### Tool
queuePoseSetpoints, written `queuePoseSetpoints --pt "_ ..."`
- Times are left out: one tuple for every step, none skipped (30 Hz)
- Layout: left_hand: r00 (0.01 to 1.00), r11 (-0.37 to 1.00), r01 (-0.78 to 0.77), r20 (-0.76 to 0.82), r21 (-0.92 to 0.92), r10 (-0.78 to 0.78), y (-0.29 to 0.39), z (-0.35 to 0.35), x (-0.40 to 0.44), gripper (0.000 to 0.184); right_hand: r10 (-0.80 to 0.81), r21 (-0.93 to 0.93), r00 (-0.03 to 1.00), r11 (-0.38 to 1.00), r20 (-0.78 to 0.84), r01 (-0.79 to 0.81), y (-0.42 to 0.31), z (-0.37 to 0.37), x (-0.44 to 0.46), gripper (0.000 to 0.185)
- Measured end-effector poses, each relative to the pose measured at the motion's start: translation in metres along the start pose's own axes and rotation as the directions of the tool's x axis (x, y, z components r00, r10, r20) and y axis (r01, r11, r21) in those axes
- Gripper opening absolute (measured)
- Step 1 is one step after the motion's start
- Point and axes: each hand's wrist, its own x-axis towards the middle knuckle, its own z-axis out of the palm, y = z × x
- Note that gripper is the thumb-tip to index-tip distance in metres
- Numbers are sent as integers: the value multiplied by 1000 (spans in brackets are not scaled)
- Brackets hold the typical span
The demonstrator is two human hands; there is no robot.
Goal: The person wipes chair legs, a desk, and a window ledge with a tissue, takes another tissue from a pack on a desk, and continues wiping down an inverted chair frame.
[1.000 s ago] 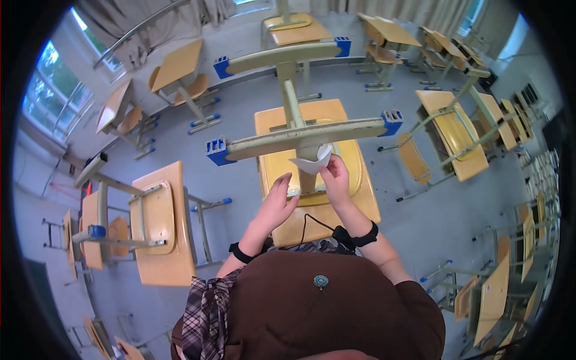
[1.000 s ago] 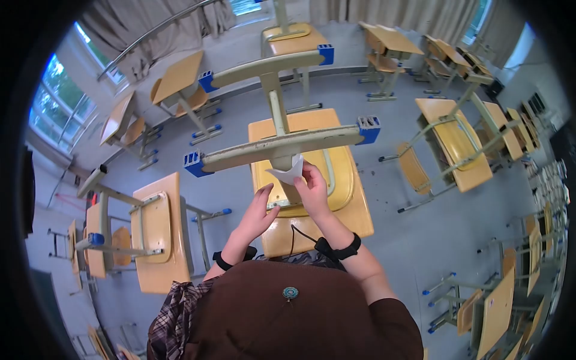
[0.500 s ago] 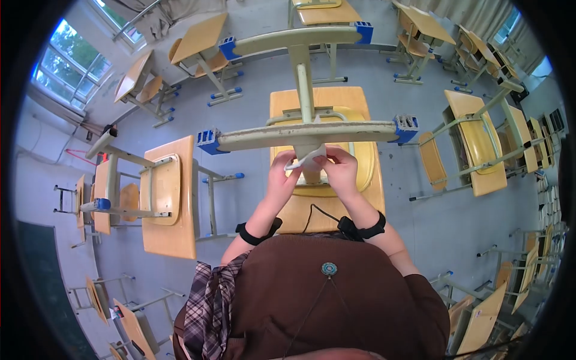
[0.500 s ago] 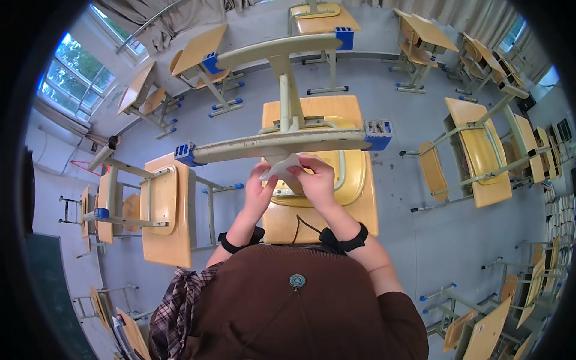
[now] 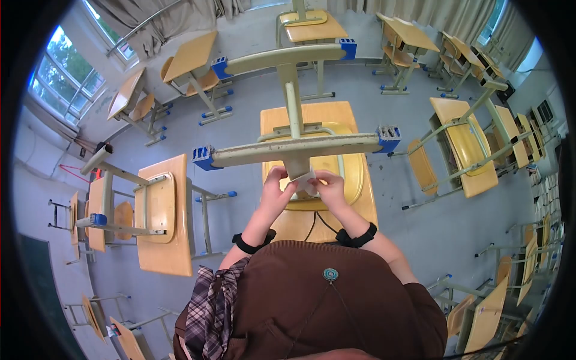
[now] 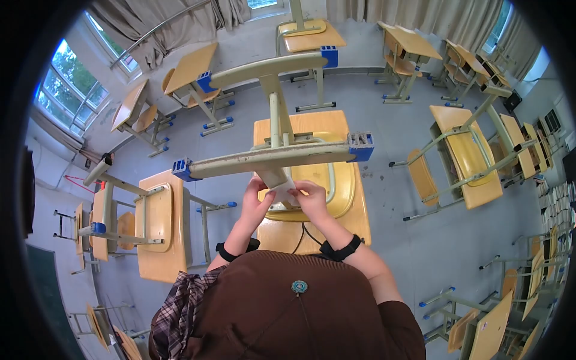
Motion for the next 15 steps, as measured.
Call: queuePoseSetpoints --pt "1000 1000 -6 1 -14 6 -3 -1 0 24 8 -39 1000 999 27 -7 5 -2 -1 12" --pt "1000 1000 -12 1 -27 12 -7 0 0 24 16 -78 998 997 55 -12 10 -4 -3 12" --pt "1000 999 -18 1 -39 19 -8 -1 0 24 26 -117 996 993 81 -16 14 -6 -3 11" --pt "999 1000 -29 17 -8 29 -7 -3 0 22 57 -150 992 988 116 -40 18 -8 -3 11" --pt "999 999 -41 32 23 40 -7 -5 0 19 78 -184 986 982 149 -50 22 -10 -3 11" --pt "998 997 -54 48 53 51 -6 -6 0 17 99 -219 979 974 179 -58 22 -12 -2 11" --pt "998 998 -46 38 46 44 -7 -6 1 17 121 -256 971 964 207 -65 23 -14 -1 11" --pt "999 999 -38 28 38 37 -9 -4 2 17 158 -280 959 956 236 -89 24 -16 2 13" --pt "999 999 -29 18 29 28 -10 -1 3 17 124 -307 960 951 251 -43 17 -18 4 14" --pt "1000 999 -17 2 44 17 -6 -1 4 17 91 -333 959 943 268 3 5 -19 5 14" --pt "1000 999 -7 0 39 7 -6 0 4 18 59 -357 956 933 286 49 -6 -21 7 15" --pt "1000 999 4 -3 34 -4 -6 0 5 19 -3 -317 961 944 276 94 -12 -21 8 15" --pt "1000 999 16 -4 30 -15 -6 0 5 20 -27 -275 974 957 226 90 -27 -19 9 15" --pt "1000 1000 3 -11 11 -3 -9 1 5 19 -46 -231 983 969 175 86 -44 -16 7 15" --pt "1000 1000 2 -6 5 -2 -8 0 6 19 -61 -184 990 979 124 84 -54 -12 6 15"
